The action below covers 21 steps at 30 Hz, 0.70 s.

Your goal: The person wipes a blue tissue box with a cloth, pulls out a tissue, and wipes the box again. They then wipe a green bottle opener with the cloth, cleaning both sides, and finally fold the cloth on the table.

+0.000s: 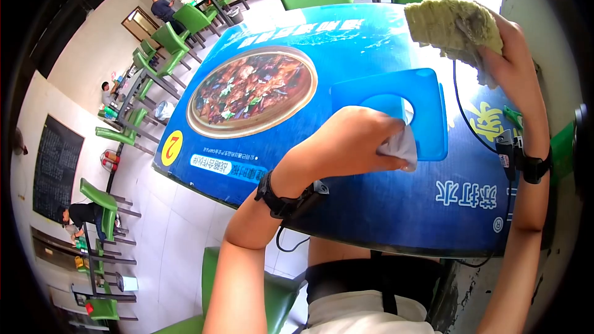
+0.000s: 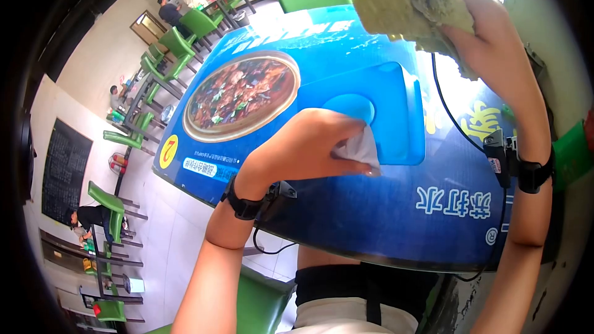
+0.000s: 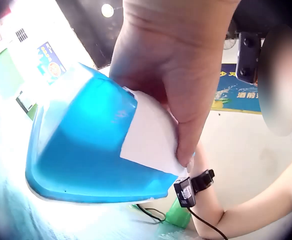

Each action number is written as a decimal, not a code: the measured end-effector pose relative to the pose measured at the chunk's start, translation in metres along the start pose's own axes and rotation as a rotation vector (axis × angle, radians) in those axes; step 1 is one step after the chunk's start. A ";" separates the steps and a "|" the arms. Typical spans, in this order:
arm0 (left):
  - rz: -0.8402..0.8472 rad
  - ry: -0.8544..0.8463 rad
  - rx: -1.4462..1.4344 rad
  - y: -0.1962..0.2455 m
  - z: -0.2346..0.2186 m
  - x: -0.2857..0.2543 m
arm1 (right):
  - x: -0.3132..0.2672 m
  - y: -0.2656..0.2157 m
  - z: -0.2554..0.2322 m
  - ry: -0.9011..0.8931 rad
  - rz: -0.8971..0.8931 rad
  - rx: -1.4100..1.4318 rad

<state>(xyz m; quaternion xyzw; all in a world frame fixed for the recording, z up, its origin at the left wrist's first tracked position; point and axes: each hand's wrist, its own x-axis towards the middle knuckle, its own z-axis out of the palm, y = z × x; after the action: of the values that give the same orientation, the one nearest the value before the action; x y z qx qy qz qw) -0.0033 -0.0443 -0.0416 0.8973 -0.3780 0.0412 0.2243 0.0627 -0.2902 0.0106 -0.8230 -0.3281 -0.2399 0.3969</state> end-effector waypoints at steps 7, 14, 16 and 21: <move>0.029 -0.004 0.055 0.004 0.007 0.002 | -0.007 0.007 0.050 -0.167 -0.296 -0.045; -0.190 -0.124 0.066 -0.001 0.006 0.003 | -0.013 0.013 0.087 -0.544 -0.176 0.061; -0.189 -0.122 0.061 -0.003 0.007 0.003 | -0.019 0.019 0.099 -0.381 -0.420 -0.011; -0.108 -0.107 0.141 -0.006 -0.007 -0.003 | -0.020 0.021 0.107 -0.353 -0.390 -0.046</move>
<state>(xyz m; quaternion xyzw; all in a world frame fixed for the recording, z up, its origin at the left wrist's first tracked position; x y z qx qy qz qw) -0.0008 -0.0353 -0.0385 0.9307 -0.3369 0.0075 0.1420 0.0784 -0.2204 -0.0736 -0.7822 -0.5389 -0.1720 0.2611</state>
